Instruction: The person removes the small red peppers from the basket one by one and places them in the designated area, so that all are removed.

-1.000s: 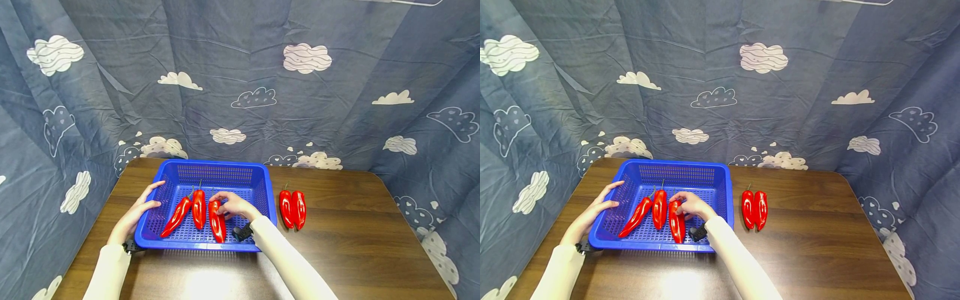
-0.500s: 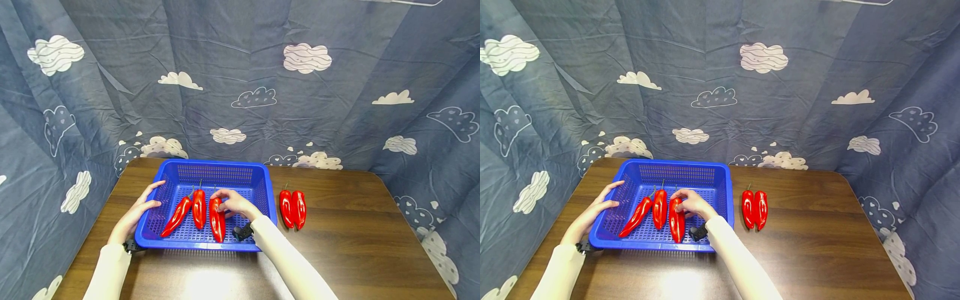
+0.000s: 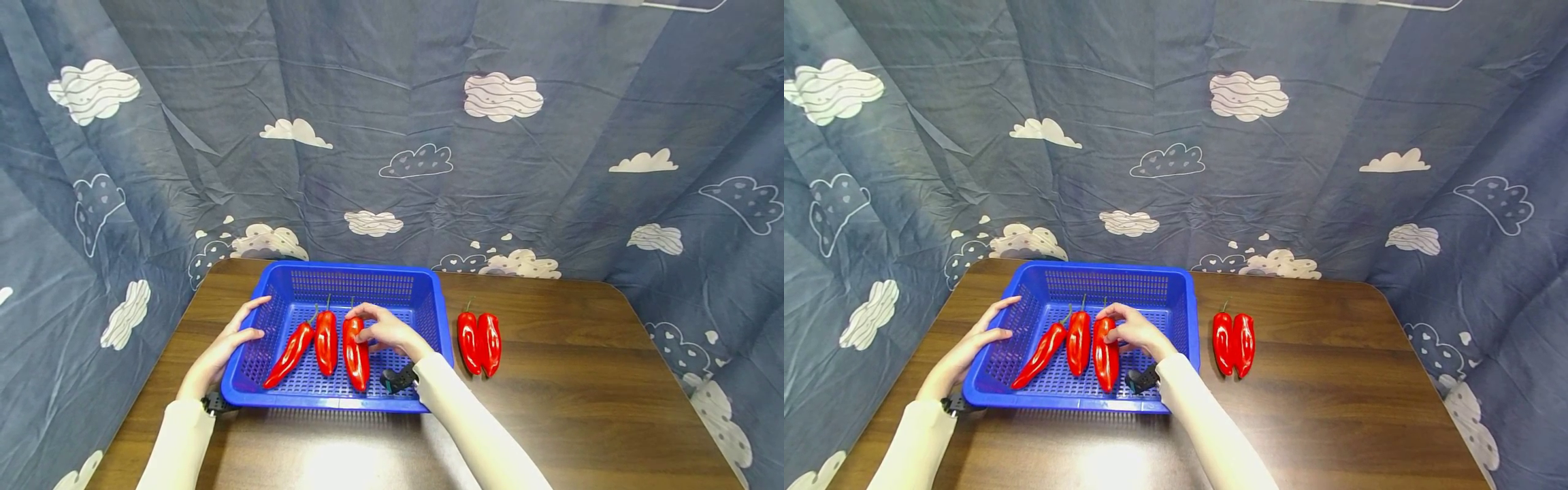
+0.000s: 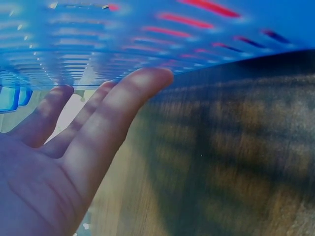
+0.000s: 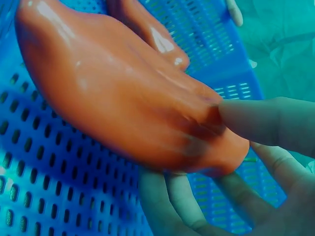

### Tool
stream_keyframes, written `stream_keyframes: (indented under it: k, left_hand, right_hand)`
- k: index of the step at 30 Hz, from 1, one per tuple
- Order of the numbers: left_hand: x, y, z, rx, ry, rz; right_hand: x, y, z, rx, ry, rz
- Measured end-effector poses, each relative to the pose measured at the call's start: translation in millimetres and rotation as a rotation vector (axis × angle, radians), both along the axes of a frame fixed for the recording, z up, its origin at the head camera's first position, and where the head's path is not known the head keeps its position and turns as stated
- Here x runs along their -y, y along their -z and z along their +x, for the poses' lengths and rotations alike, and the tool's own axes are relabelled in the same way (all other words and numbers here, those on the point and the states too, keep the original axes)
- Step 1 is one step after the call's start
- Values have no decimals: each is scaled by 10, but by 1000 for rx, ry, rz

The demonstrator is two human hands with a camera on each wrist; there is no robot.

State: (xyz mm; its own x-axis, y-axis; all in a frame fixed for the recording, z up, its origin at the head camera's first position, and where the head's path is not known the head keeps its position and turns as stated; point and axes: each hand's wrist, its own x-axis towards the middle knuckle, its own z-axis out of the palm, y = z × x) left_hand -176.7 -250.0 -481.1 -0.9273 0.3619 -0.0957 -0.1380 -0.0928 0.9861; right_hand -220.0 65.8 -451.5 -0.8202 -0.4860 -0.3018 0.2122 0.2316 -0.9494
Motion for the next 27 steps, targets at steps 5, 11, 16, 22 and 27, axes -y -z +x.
stream_keyframes:
  k: [5,11,16,22,27]
  left_hand:
    - [-2,-1,3,5,-3,1]
    - [-4,2,3,6,-3,2]
    - [-5,15,1,1,-1,-1]
    - [0,26,1,15,-3,17]
    - [7,29,4,11,-1,12]
  right_hand:
    - [-25,-37,3,-19,6,-31]
    - [-65,-84,9,-44,19,-40]
    - [-96,-98,-4,-52,28,-59]
    - [-144,-142,-7,-39,40,-79]
    - [-211,-183,-6,-37,36,-85]
